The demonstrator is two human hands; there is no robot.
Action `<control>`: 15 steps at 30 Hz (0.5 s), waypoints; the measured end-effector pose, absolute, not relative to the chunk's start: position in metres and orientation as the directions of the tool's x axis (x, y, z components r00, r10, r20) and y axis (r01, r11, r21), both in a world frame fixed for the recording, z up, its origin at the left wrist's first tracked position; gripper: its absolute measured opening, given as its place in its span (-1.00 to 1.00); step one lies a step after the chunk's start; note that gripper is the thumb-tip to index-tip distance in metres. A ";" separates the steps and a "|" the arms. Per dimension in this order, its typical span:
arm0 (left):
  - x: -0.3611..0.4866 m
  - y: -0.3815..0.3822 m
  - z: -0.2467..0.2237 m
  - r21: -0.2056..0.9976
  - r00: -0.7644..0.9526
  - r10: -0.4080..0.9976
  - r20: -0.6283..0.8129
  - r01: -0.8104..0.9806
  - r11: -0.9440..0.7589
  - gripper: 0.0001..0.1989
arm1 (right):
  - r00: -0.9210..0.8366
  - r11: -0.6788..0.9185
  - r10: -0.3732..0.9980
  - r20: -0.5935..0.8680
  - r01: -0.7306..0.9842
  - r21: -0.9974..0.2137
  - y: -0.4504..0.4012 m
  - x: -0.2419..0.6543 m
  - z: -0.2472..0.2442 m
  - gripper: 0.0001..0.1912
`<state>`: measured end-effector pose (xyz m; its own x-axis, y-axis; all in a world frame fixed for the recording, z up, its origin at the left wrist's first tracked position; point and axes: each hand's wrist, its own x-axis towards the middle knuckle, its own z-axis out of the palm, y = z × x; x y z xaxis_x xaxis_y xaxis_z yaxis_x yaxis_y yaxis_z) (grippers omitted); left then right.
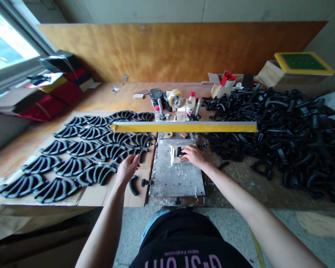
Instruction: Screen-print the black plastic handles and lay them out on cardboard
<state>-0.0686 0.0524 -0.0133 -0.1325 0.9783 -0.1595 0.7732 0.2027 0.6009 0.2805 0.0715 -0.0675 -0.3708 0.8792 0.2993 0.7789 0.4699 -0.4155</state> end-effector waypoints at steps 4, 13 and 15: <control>-0.034 0.065 0.024 0.795 -0.134 0.990 -0.038 0.596 0.111 -0.62 | -0.464 0.517 0.855 0.233 0.803 -0.298 0.073 0.265 -0.067 -0.84; 0.020 0.072 0.092 0.993 -0.056 0.992 0.117 0.008 -0.117 -0.55 | -0.450 0.476 0.879 0.157 0.847 -0.237 0.076 0.261 -0.075 -0.47; 0.019 0.067 0.089 0.995 -0.041 0.994 0.103 0.008 -0.102 -0.54 | -0.289 0.325 0.944 0.162 0.901 -0.288 0.079 0.283 -0.072 -0.52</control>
